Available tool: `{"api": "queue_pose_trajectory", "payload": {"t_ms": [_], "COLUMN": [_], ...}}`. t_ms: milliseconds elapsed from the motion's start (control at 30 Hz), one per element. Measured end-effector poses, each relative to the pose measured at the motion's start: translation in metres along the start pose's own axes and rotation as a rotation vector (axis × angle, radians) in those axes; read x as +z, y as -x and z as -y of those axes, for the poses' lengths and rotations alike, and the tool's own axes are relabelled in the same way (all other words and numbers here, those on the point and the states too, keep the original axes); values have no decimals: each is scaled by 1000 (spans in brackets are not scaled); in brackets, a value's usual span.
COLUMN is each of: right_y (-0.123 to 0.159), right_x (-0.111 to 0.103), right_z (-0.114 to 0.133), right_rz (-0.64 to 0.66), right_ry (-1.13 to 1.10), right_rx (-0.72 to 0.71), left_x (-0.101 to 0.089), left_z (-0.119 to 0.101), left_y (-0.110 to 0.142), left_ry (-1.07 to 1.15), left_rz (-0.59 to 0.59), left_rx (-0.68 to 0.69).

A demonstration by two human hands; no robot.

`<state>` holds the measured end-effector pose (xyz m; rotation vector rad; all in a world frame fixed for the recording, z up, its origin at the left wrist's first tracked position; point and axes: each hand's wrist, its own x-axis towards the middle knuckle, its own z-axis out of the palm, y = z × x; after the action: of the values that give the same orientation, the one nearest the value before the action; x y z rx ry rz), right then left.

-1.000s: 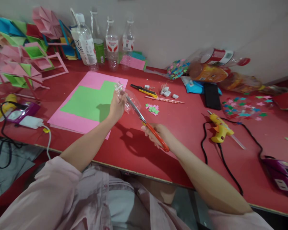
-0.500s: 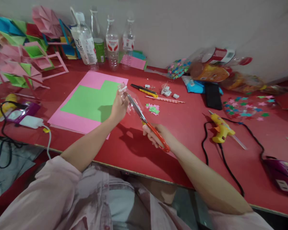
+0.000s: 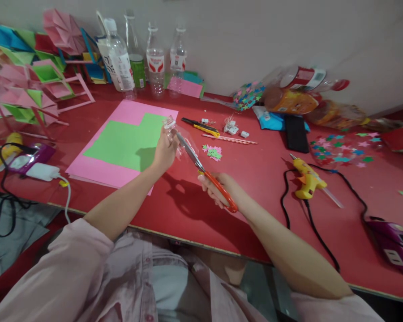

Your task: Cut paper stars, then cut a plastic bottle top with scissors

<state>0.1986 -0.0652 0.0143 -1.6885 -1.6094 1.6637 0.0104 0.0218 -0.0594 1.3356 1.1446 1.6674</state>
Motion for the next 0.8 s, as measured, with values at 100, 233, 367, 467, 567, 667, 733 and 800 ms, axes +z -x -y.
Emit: {"api": "queue_pose_trajectory", "payload": {"t_ms": [100, 233, 367, 467, 567, 667, 733, 800], "right_y": [0, -2, -4, -4, -1, 1, 2, 3], "right_x": [0, -1, -2, -2, -2, -2, -1, -1], "right_z": [0, -3, -6, -6, -5, -3, -1, 2], "right_rz": [12, 26, 30, 29, 29, 23, 15, 7], "right_ry": [-9, -4, 28, 16, -8, -8, -5, -1], "right_rx": [6, -55, -114, -129, -118, -90, -68, -46], "left_x": [-1, -2, 0, 1, 2, 2, 2, 1], "left_z": [0, 0, -1, 0, 3, 6, 7, 7], "left_y": [-1, -1, 1, 2, 1, 0, -1, -1], "left_ry": [5, 0, -49, -80, -76, -66, -80, -105], "left_rz": [7, 30, 57, 61, 73, 91, 99, 103], "left_rx": [-14, -8, 34, 47, 73, 103, 122, 138]}}
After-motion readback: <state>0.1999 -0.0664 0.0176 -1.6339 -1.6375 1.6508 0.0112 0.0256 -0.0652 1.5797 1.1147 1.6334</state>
